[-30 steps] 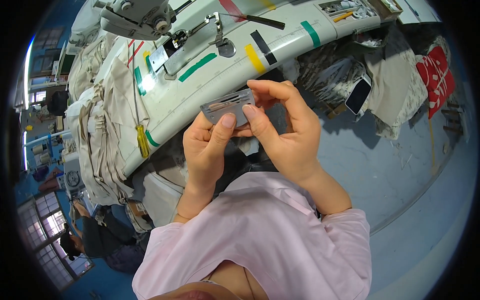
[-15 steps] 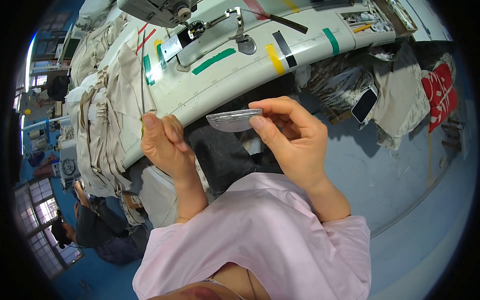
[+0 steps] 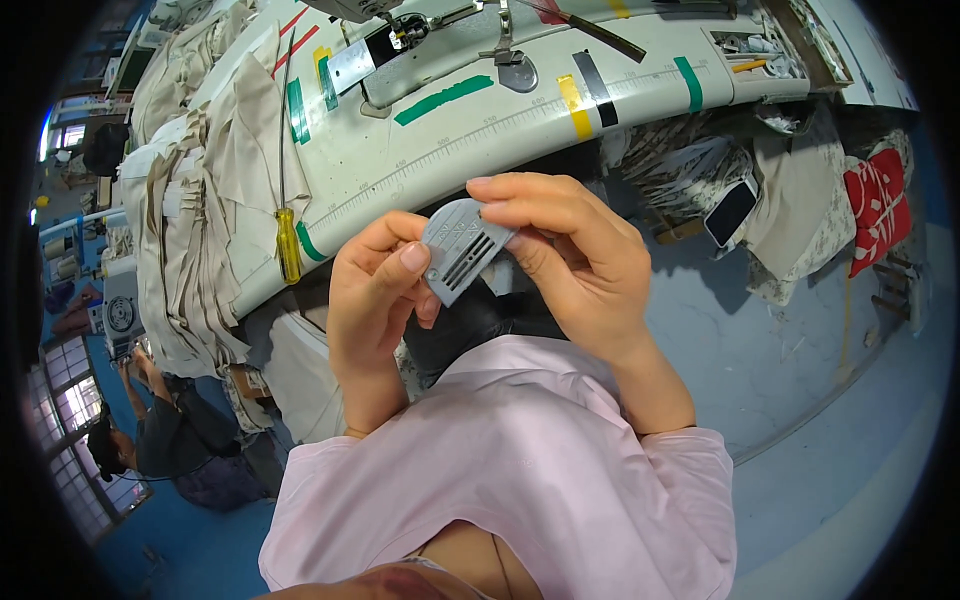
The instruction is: Adjusting and maintaining an industrial sewing machine components using a screwdriver.
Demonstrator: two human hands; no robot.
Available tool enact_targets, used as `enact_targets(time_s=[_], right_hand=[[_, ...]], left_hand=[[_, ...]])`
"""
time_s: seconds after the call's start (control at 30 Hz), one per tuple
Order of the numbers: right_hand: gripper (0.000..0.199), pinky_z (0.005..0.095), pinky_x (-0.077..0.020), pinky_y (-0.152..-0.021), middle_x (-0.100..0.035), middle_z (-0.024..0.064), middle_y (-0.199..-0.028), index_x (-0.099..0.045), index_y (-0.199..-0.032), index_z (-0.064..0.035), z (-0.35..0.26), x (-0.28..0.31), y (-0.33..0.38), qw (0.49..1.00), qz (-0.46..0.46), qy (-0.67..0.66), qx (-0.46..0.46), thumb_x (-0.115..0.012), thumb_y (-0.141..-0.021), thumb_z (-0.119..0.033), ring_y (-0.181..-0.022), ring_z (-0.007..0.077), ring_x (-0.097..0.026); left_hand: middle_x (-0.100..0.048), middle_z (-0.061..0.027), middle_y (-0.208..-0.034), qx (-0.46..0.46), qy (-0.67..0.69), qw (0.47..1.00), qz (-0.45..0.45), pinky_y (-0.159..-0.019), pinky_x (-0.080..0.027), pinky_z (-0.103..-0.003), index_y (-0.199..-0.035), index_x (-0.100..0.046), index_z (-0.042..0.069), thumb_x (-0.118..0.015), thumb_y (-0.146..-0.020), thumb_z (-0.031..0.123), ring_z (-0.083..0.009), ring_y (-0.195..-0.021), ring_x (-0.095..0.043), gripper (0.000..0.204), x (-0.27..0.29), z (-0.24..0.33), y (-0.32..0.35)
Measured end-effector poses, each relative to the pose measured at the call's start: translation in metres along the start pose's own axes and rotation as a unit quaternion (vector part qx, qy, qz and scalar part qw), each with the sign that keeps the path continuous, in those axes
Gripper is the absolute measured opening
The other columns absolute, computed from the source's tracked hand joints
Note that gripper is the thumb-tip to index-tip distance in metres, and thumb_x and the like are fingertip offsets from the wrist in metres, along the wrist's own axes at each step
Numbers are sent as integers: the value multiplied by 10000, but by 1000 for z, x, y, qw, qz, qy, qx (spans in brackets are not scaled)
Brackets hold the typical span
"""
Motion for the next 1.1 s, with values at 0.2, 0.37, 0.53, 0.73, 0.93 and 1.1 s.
enact_targets(time_s=[0.2, 0.37, 0.53, 0.73, 0.93, 1.1], right_hand=[[377, 313, -582, -868, -685, 191, -1238, -554, -1371, 90, 31, -10, 14, 976, 12, -123, -178, -618, -1009, 3, -1030, 194, -689], [543, 282, -553, -862, -661, 174, -1248, -483, -1455, 78, 34, -26, 11, 966, 6, -143, -217, -666, -945, 70, -1011, 159, -661], [582, 226, -519, -789, -659, 97, -1172, -482, -1458, 17, 35, -34, 6, 975, -24, -109, -193, -707, -923, 60, -909, 86, -622], [179, 205, -488, -584, -686, 40, -851, -633, -1169, -4, 64, -18, 2, 962, 41, -2, -268, -666, -1008, -74, -666, 63, -612], [149, 198, -481, -618, -694, 49, -849, -664, -1130, 3, 100, 17, -23, 968, 132, 79, -200, -624, -1040, -109, -669, 61, -596], [146, 219, -485, -552, -708, 39, -829, -683, -1103, -18, 118, 12, -40, 966, 99, 112, -213, -627, -1036, -135, -643, 56, -603]], left_hand=[[-702, -83, -852, -92, -73, 989, 87, -641, -566, -234, -1142, -612, -56, -680, -990, 65, -109, -701, -681, 205, 12, 9, 5], [-713, -100, -853, -118, -82, 985, 98, -656, -579, -245, -1142, -601, -69, -670, -993, 51, -119, -702, -688, 204, 17, 9, 1], [-721, -96, -890, -129, -60, 984, 102, -697, -588, -234, -1168, -591, -67, -679, -992, 45, -119, -749, -702, 226, 17, 12, -2], [-698, -61, -847, -111, -145, 980, 79, -638, -552, -206, -1182, -597, -51, -690, -999, 87, -94, -688, -677, 248, 29, 12, -9], [-723, -110, -856, -124, -200, 951, 201, -716, -581, -267, -1067, -631, -29, -649, -1025, 205, -171, -762, -741, 238, 106, 63, -65], [-739, -125, -912, -84, -318, 912, 247, -756, -593, -255, -1124, -656, -65, -623, -1036, 195, -168, -806, -745, 277, 162, 113, -137]])
Point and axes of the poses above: each hand's wrist, its own y-axis away from the middle knuckle, its own x-axis out of the back of the hand, z = x × y, the point moved 9 cm from there along -y, towards the middle knuckle
